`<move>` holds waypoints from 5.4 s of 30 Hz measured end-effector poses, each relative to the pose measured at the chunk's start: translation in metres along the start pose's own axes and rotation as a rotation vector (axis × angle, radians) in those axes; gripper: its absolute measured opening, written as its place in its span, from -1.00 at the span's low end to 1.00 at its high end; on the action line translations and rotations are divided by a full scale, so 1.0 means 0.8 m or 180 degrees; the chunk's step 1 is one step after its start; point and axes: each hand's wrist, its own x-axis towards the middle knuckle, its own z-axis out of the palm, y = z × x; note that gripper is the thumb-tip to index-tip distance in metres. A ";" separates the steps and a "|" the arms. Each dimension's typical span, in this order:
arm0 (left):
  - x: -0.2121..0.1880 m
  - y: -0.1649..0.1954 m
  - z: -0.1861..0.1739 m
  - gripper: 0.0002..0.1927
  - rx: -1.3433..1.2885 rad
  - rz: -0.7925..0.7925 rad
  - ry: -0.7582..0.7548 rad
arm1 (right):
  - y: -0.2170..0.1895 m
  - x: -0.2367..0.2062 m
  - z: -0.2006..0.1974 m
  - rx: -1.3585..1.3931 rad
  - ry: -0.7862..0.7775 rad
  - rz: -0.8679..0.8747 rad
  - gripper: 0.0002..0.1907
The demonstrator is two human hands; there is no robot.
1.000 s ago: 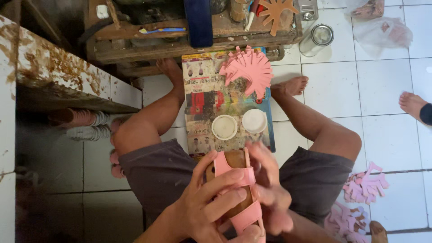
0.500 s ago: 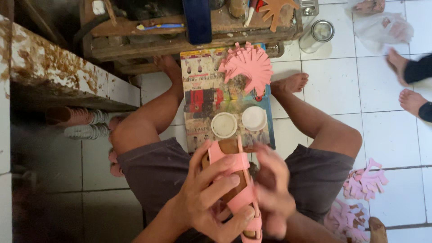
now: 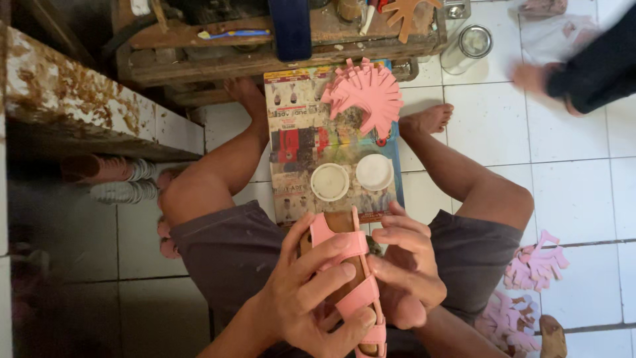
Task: The person sits on the floor assembling pink strap sandals, pressing and fitting the pink straps onto wooden soles by hand and dipping fingers into small bowls, then places finished sandals onto a table where many completed sandals and soles are laid out.
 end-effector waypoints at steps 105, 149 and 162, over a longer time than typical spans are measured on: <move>0.025 0.031 0.009 -0.13 -0.1878 -0.3079 -0.0220 | 0.010 -0.024 -0.032 -0.0521 -0.0495 0.0002 -0.36; 0.001 0.027 0.020 0.01 -0.3640 -0.3995 0.0395 | 0.001 -0.018 -0.010 0.0658 -0.0348 0.2356 -0.61; 0.020 0.040 0.025 -0.13 -0.3512 -0.4220 0.0364 | 0.012 -0.034 -0.029 -0.0648 -0.0344 0.0058 -0.41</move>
